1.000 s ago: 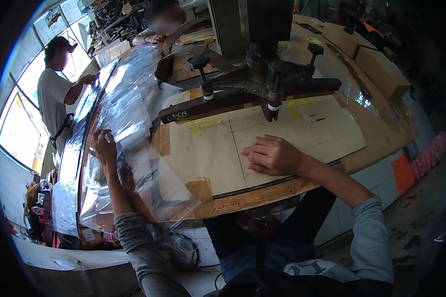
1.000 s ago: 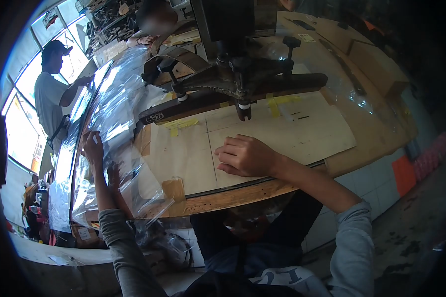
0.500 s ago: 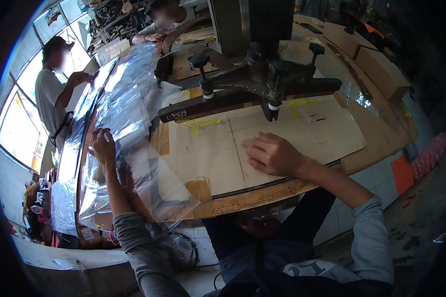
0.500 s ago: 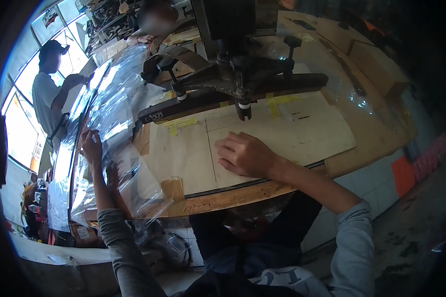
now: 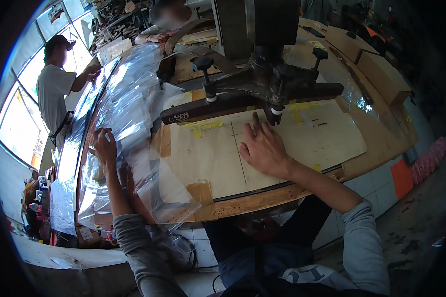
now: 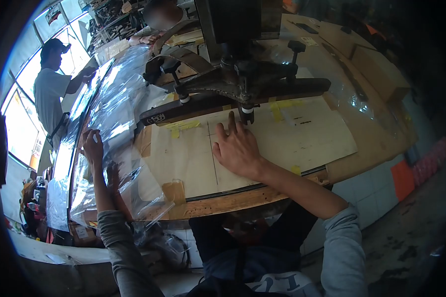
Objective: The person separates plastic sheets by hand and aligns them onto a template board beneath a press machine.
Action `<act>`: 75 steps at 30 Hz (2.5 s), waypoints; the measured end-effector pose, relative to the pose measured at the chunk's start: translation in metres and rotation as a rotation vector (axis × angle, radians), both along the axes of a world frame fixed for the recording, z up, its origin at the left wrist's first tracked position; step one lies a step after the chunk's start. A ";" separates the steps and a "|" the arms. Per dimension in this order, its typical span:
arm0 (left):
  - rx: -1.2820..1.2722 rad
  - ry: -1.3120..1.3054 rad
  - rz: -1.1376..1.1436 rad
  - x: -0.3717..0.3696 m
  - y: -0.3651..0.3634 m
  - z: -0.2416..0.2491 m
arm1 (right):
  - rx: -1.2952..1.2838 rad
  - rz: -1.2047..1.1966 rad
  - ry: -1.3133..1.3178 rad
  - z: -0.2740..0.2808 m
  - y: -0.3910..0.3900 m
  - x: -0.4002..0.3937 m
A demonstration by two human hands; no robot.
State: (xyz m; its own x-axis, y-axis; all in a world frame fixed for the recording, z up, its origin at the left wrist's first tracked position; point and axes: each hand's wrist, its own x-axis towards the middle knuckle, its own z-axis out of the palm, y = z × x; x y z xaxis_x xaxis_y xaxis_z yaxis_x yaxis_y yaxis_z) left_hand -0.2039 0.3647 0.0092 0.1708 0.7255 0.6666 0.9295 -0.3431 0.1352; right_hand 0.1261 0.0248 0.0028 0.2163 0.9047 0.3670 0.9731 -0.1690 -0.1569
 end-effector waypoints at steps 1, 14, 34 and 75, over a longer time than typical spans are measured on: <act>0.001 0.003 -0.003 -0.002 0.002 0.000 | -0.002 0.008 0.003 0.000 0.000 0.000; 0.001 0.001 0.003 -0.003 0.005 -0.004 | 0.040 0.064 0.026 -0.003 0.008 0.004; 0.019 -0.029 -0.041 -0.007 0.009 -0.006 | 0.129 -0.002 0.028 -0.009 0.006 0.003; -0.001 0.035 0.004 -0.003 0.004 -0.002 | 0.344 0.257 0.319 0.002 0.003 0.000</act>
State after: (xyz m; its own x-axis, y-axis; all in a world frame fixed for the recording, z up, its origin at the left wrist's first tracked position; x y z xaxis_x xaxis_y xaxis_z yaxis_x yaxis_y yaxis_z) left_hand -0.2072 0.3684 0.0071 0.1911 0.7267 0.6598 0.9350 -0.3394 0.1030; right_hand 0.1259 0.0274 0.0048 0.1525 0.7821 0.6042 0.8713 0.1821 -0.4557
